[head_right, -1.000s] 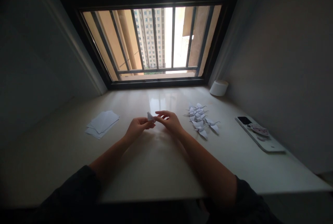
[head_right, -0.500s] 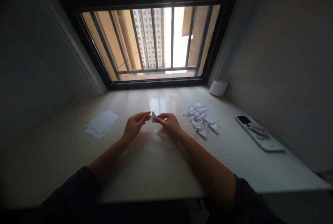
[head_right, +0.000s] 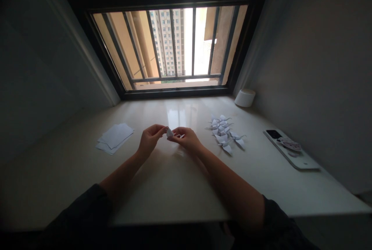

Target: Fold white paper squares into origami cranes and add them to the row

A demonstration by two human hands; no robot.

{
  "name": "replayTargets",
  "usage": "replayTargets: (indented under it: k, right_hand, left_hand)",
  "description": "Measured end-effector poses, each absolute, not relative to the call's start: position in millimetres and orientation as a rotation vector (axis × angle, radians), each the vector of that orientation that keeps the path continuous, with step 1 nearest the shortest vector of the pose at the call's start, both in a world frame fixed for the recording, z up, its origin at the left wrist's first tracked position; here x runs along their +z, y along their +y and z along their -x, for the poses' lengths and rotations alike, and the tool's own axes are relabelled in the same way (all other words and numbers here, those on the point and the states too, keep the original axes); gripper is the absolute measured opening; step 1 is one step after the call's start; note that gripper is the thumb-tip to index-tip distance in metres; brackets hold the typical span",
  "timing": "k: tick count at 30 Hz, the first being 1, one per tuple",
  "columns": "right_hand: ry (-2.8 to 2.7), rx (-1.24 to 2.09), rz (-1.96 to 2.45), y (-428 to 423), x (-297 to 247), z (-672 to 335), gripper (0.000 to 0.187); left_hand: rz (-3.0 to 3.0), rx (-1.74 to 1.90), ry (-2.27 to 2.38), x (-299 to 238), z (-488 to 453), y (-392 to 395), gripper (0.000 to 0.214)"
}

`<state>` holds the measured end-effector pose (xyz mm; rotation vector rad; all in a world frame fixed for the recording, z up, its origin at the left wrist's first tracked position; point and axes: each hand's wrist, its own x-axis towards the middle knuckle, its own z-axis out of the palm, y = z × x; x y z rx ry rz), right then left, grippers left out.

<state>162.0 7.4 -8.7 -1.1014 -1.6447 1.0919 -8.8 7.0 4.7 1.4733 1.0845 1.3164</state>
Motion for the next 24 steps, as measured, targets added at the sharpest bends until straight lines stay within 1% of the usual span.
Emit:
replayTargets:
  k: [8,15,19,24]
  right_hand:
    - [-1.651,1.102,1.165,5.8,-6.7,-161.4,0.036]
    - [-1.672,1.128,1.172,5.5,-7.7,-160.8,0.033]
    - [-1.649,1.116,1.168,4.9,-6.5,-159.8,0.031]
    - [-1.585,1.193,1.122,2.3,-3.8,-157.3,0.031]
  left_hand:
    - [-1.443,1.305,1.05,4.6,6.7,7.4,0.032]
    - [-1.545,1.31,1.097,5.1,7.7,5.4,0.024]
    - [-1.474,1.323,1.087,4.6,5.8,4.6,0.025]
    - [-1.361,1.344,1.089,-0.2,3.5,5.8,0.025]
